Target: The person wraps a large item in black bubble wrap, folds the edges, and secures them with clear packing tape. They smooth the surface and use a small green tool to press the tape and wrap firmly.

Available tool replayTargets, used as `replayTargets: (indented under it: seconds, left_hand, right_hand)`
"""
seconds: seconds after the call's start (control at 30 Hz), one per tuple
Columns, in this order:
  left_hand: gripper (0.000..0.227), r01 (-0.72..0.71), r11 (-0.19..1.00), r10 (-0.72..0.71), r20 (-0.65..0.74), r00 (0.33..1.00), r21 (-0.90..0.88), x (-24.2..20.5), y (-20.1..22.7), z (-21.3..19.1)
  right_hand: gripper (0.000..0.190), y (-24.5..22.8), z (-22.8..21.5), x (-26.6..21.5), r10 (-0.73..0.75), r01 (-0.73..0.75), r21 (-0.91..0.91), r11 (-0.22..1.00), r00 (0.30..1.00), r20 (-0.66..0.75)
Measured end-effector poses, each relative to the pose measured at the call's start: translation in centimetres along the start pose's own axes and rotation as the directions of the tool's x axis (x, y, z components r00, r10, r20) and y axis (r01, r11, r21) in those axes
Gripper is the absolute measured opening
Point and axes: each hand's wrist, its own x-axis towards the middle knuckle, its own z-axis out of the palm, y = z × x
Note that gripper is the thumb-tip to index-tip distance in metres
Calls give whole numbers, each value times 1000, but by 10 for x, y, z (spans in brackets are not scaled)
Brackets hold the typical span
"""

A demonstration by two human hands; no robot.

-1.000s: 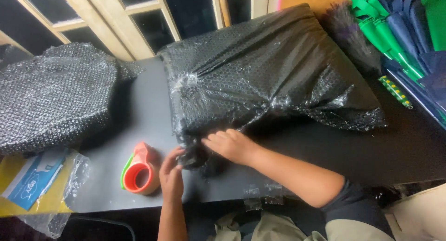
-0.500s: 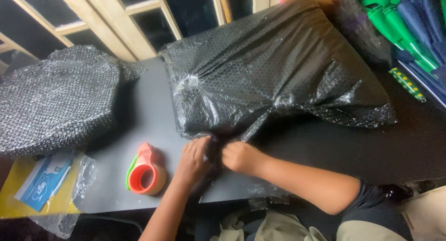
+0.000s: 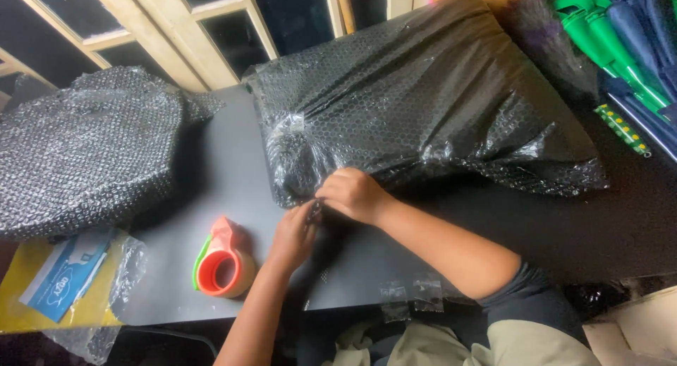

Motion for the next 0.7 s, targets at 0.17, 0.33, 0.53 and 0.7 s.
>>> replayTargets:
  seconds: [0.17, 0.33, 0.53, 0.7]
  left_hand:
    - [30, -97, 979, 157, -367, 917, 177, 0, 18, 11]
    - [26, -52, 804, 405, -482, 777, 592, 7, 10, -2]
    - [21, 34, 999, -26, -386, 922, 13, 35, -13, -12]
    - [18, 29, 974, -107, -348, 931, -223, 41, -24, -8]
  right_hand:
    - [9, 1, -13, 5, 260, -277, 108, 955, 954, 149]
    - [9, 7, -11, 13, 426, -458, 115, 882, 877, 224]
    - [44, 11, -12, 27, 751, -815, 99, 571, 568, 338]
    - [17, 8, -80, 34, 721, -700, 643, 312, 615, 320]
